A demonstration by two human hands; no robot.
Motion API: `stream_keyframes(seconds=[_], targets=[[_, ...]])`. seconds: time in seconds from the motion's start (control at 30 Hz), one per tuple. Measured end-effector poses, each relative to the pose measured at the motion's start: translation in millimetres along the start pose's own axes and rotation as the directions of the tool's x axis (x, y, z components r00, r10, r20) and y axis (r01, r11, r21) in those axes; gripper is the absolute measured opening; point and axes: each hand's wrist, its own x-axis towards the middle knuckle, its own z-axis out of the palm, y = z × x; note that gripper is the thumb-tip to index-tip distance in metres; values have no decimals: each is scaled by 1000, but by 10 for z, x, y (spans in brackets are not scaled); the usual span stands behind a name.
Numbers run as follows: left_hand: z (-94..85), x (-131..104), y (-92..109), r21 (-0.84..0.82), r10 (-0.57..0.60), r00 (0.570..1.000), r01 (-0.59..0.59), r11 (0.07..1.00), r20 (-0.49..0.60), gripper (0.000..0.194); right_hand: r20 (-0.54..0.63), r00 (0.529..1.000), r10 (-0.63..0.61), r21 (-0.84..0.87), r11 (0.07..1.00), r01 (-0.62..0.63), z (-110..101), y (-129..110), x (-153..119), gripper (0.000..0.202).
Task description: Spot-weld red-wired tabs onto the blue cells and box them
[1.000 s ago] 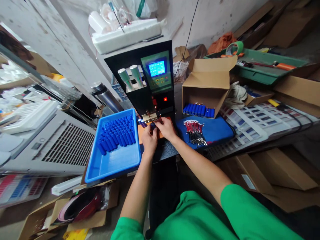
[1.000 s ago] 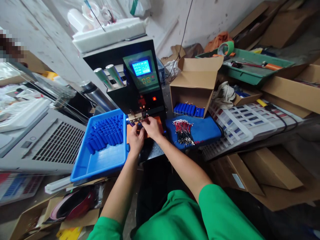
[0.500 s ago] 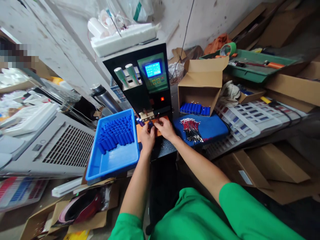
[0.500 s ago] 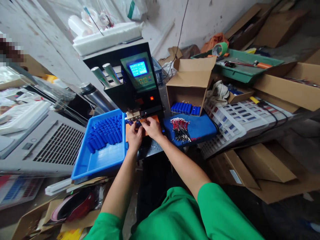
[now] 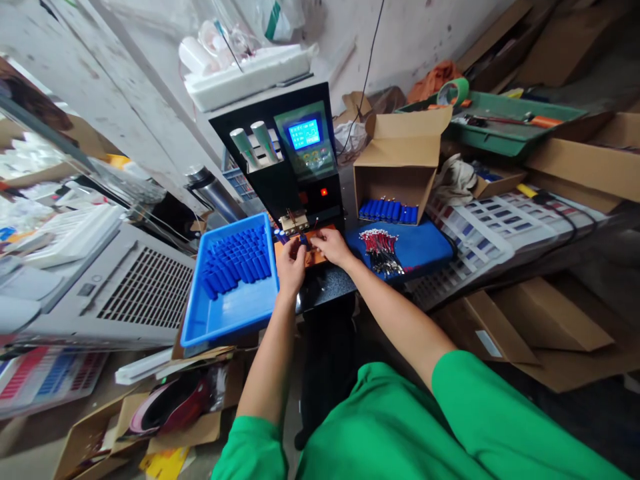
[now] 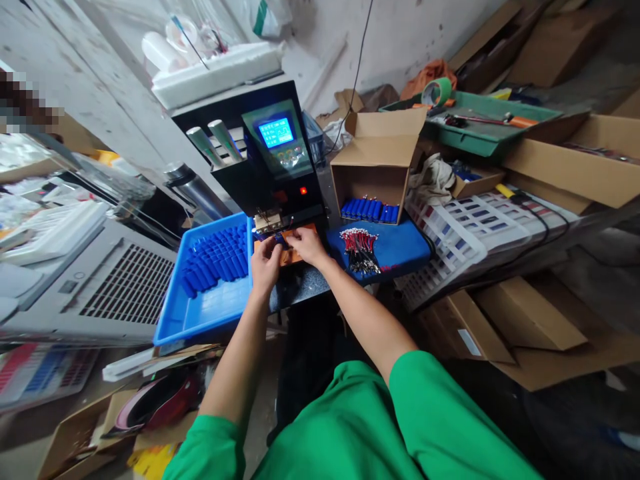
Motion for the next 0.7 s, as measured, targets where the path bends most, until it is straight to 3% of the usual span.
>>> stream_keyframes(seconds=[0.1, 0.2, 0.4, 0.53, 0.7], targets=[[-111, -84, -10, 67, 8, 999, -5, 998, -40, 26, 27, 999, 29, 76, 997, -31, -6, -49, -11, 24], [-196, -199, -15, 217, 66, 998, -67, 974, 10, 22, 38, 998, 42, 116, 992, -46, -19, -94, -20, 25], [-172, -281, -23, 345, 168, 981, -191, 919, 96, 9, 40, 996, 77, 159, 984, -83, -37, -112, -4, 27], [-124, -248, -52, 310, 127, 988, -149, 939, 90, 14, 94, 994, 53, 149, 987, -67, -74, -127, -29, 27], [-66, -207, -42, 114, 7, 996, -17, 993, 88, 14, 208, 976, -59, 88, 995, 41, -109, -140, -101, 17]])
